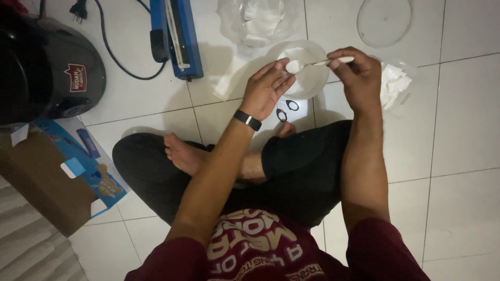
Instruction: The person sits on the floor and repeatedly assembles small white cotton pads by applying a white paste with a spoon, folding the pads, and pressing them with a blue tool. The person handles the pads one at a time, placing finished units into a plastic bag.
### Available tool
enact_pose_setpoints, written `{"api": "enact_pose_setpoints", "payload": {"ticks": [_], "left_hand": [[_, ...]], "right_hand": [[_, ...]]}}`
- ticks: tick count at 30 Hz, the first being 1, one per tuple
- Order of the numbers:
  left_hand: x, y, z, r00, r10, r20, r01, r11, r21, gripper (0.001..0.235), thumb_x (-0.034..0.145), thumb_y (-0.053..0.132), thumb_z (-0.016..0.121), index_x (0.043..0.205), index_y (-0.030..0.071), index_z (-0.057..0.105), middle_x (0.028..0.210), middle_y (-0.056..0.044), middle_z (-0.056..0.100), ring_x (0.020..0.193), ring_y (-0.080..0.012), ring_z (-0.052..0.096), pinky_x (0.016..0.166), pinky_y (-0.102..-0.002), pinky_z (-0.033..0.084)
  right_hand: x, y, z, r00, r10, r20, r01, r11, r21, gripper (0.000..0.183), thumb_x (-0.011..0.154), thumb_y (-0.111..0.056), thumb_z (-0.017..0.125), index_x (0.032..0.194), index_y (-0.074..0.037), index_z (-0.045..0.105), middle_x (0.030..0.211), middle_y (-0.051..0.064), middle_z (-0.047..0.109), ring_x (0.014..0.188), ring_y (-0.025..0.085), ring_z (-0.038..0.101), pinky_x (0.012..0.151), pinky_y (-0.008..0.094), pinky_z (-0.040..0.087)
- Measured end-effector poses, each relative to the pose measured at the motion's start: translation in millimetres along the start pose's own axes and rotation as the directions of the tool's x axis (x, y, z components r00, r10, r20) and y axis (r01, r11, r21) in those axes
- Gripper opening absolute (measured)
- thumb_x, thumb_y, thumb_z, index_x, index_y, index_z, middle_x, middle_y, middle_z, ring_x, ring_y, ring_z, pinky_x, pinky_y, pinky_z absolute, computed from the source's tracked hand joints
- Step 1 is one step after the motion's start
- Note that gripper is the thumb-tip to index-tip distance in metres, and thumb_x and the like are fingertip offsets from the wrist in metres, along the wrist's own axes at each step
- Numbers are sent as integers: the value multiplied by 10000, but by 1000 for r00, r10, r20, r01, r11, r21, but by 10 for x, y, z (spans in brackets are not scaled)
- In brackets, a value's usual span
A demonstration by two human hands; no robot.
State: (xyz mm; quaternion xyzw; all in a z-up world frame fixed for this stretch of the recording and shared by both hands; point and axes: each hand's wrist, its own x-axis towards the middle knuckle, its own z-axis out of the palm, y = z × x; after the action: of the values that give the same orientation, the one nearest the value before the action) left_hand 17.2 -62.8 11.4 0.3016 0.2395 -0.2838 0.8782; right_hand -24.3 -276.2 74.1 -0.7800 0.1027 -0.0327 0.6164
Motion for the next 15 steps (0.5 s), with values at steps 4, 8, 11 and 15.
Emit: {"api": "enact_pose_setpoints", "payload": {"ticks": [4, 8, 11, 15], "left_hand": [[72, -79, -91, 998, 1, 69, 1, 1000, -31, 478, 906, 158, 751, 1304, -70, 617, 1016, -151, 689, 1054, -324, 695, 1049, -443, 570], [144, -165, -231, 988, 5, 152, 5, 998, -64, 406, 976, 175, 727, 1310, -30, 621, 1180, -192, 677, 1160, -352, 674, 1098, -416, 536], [182, -214, -318, 977, 19, 210, -2, 997, -79, 374, 1033, 208, 710, 1331, -5, 634, 1202, -164, 674, 1178, -317, 671, 1133, -416, 521], [120, -175, -267, 973, 30, 228, -11, 996, -83, 370, 1043, 221, 704, 1324, -9, 636, 1233, -174, 676, 1193, -310, 663, 1144, -415, 508]], "right_hand": [[-44, 86, 37, 973, -214, 81, 214, 977, 3, 98, 1055, -59, 697, 1149, -35, 711, 1085, 106, 645, 1012, 214, 611, 806, 293, 499], [-69, 50, 60, 923, -368, 115, 371, 928, -6, 114, 1037, -12, 711, 1143, 22, 735, 1034, 174, 650, 975, 262, 614, 865, 372, 479], [-128, 23, 60, 883, -449, 134, 448, 893, 41, 136, 1027, 11, 724, 1142, 77, 753, 993, 230, 637, 925, 304, 619, 818, 422, 478], [-235, -20, 69, 865, -489, 112, 492, 871, -3, 157, 1031, -34, 720, 1156, 50, 764, 996, 203, 649, 913, 301, 636, 805, 420, 477]]}}
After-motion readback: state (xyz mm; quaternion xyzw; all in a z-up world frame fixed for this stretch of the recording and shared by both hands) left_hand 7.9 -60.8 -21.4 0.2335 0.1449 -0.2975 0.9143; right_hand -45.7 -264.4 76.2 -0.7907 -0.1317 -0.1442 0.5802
